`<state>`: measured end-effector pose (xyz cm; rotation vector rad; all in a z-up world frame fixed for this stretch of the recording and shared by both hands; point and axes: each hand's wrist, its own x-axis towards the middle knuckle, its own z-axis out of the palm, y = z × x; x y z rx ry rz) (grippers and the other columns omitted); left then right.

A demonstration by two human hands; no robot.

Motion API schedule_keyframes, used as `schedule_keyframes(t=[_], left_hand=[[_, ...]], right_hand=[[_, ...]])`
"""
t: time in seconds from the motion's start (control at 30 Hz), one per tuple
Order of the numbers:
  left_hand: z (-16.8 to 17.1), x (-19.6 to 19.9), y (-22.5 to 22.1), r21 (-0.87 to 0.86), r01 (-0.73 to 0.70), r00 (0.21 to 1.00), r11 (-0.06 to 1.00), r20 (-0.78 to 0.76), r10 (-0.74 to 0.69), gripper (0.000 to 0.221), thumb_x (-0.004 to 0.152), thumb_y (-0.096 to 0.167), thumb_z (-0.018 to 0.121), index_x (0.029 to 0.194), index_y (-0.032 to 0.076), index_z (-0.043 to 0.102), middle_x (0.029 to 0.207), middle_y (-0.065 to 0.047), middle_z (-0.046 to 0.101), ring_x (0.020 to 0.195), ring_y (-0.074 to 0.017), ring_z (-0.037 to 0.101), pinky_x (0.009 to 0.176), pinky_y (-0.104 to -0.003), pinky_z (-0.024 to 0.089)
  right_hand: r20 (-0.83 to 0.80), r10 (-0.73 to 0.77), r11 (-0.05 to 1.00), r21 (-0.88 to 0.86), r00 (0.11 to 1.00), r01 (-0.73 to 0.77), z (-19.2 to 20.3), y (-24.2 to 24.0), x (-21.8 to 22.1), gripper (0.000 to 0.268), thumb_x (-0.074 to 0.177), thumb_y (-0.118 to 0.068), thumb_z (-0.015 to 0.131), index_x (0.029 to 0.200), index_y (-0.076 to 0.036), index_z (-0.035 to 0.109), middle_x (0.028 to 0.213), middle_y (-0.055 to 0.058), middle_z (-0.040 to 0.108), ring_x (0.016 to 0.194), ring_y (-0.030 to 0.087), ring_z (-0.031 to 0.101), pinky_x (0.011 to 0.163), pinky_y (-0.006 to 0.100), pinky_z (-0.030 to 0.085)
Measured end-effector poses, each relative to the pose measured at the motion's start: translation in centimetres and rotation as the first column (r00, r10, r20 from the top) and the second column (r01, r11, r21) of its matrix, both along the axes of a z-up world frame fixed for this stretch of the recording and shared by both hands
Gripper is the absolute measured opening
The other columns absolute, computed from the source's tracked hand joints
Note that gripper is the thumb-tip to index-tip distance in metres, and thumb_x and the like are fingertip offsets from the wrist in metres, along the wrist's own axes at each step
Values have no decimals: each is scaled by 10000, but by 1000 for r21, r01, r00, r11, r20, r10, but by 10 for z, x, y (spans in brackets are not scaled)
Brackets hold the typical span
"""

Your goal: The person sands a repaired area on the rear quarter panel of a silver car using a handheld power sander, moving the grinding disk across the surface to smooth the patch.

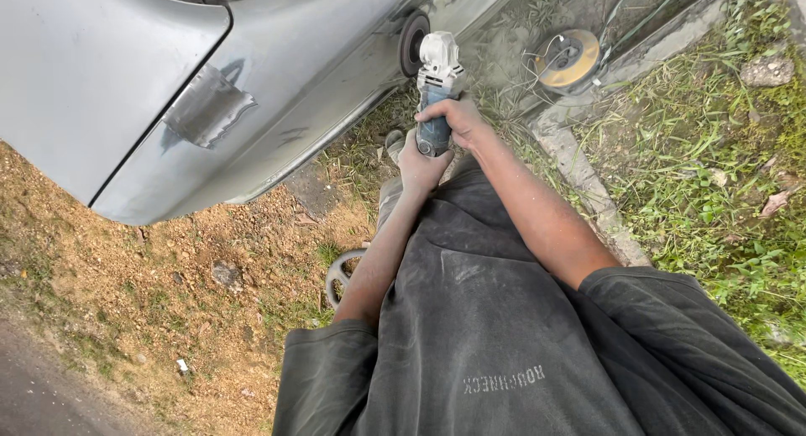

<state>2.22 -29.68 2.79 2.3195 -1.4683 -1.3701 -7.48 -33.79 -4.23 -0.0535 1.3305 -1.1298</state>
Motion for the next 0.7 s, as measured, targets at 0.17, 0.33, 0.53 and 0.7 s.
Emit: schedule_keyframes(t=[0.17, 0.33, 0.53, 0.7], left_hand=[[16, -1, -3, -121, -3, 998, 993, -62, -4, 540, 604, 249, 801, 1100, 167, 602, 990, -190, 732, 1063, -417, 710, 847, -535, 557], [27, -4, -3, -138, 60, 998, 989, -19, -64, 504, 626, 240, 794, 1074, 120, 597, 964, -222, 729, 1044, -442, 710, 845, -564, 556], [8, -2, 8, -175, 47, 998, 983, -41, -55, 499, 599, 284, 821, 1018, 139, 592, 928, -204, 722, 994, -433, 719, 811, -560, 560], [0, 2, 0, -216, 46, 998, 975, -33, -55, 512, 606, 233, 817, 1044, 116, 580, 939, -253, 711, 1005, -473, 705, 813, -596, 541]], right_hand=[[24, -21, 1000, -17, 1000, 21, 2, -3, 2, 546, 397, 61, 912, 911, 3, 739, 841, 108, 730, 851, 256, 744, 718, 442, 552], [81, -32, 999, 41, 996, 29, 20, -2, -9, 489, 443, 10, 927, 890, 14, 729, 858, 98, 697, 916, 253, 723, 783, 478, 542], [85, -69, 995, 73, 994, 63, 10, 11, -6, 578, 427, 7, 959, 947, 64, 713, 943, 162, 707, 1013, 330, 716, 812, 523, 524], [-12, -14, 999, -53, 1000, 13, -2, 0, 6, 666, 342, 56, 947, 965, -12, 724, 897, 115, 739, 924, 279, 743, 769, 460, 568]])
